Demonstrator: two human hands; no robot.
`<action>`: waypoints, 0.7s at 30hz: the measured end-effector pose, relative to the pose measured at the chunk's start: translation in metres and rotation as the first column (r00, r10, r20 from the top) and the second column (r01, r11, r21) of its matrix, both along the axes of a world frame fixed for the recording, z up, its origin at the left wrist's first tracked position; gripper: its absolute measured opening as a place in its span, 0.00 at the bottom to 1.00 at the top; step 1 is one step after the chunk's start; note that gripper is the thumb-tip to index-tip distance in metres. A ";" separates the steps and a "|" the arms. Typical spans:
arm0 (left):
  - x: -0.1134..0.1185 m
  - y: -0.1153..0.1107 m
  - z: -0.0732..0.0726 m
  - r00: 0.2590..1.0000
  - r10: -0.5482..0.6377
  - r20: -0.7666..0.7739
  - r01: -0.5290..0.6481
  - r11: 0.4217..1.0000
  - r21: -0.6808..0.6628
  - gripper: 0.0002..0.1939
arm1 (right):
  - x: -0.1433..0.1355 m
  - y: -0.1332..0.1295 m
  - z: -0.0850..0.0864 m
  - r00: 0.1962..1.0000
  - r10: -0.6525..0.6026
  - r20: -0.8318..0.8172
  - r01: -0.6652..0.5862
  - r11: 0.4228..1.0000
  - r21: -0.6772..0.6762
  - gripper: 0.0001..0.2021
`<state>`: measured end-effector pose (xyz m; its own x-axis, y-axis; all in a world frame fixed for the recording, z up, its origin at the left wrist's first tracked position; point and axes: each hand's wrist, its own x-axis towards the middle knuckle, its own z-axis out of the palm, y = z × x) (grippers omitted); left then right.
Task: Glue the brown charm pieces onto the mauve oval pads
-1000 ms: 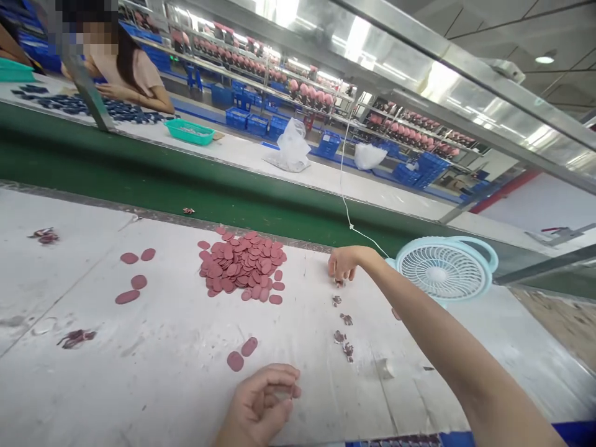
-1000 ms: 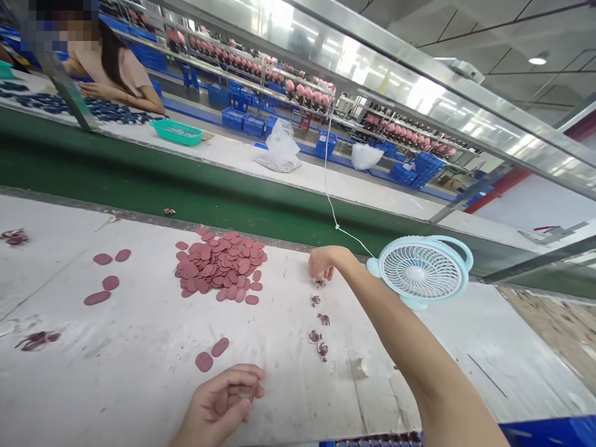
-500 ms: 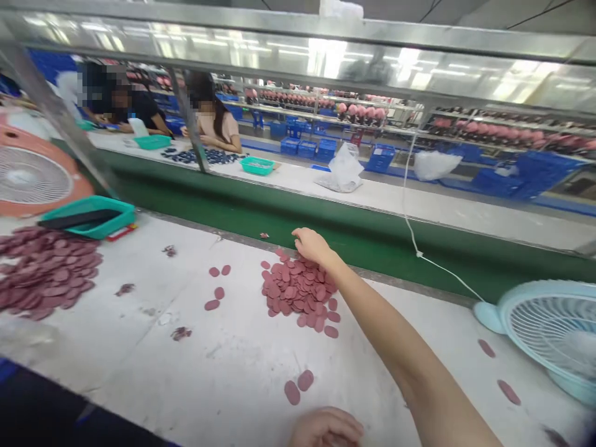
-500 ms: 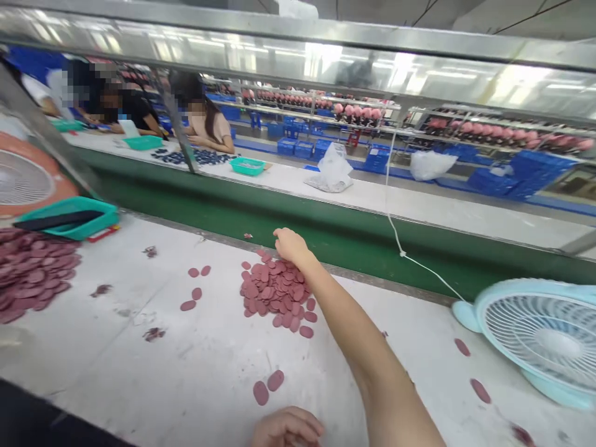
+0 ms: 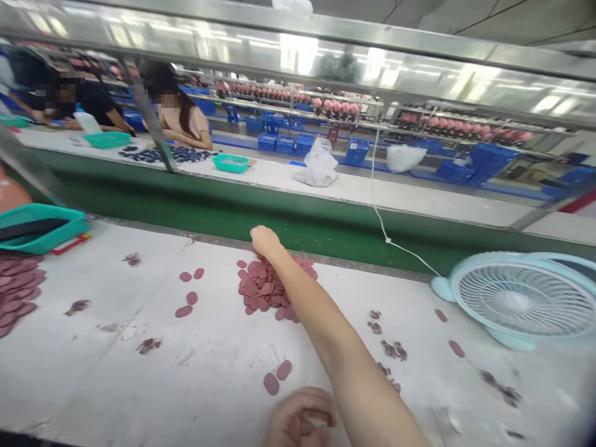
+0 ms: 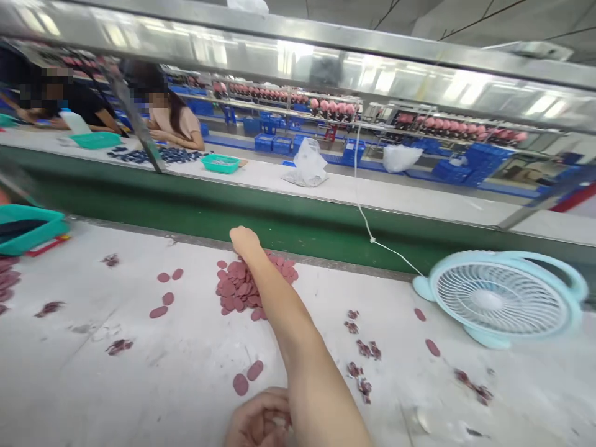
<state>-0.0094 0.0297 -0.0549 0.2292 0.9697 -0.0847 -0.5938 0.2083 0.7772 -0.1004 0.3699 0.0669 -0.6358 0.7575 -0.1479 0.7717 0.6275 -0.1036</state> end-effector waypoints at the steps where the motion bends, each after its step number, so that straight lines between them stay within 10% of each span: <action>1: 0.000 -0.002 0.002 1.000 0.014 -0.012 -0.014 1.000 0.009 0.18 | 0.010 -0.004 0.008 1.000 -0.016 -0.007 0.016 1.000 0.003 0.16; 11: -0.013 -0.009 0.029 0.990 -0.003 -0.144 0.009 0.999 0.041 0.08 | 0.226 -0.139 0.071 0.968 -0.244 -0.053 0.242 0.970 -0.040 0.19; 16: -0.015 -0.011 0.033 0.986 0.004 -0.167 0.003 0.999 0.041 0.08 | 0.315 -0.221 0.029 0.918 -0.366 -0.156 0.379 0.923 0.065 0.15; 21: -0.015 -0.012 0.036 0.980 0.067 -0.186 -0.072 0.997 -0.021 0.08 | 0.335 -0.305 -0.031 0.908 -0.351 -0.230 0.389 0.910 0.144 0.20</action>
<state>-0.0248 0.0182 -0.0191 0.1390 0.9795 -0.1459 -0.4536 0.1940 0.8698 0.2349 0.0653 0.0362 -0.3060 0.9452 0.1134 0.9279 0.3228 -0.1867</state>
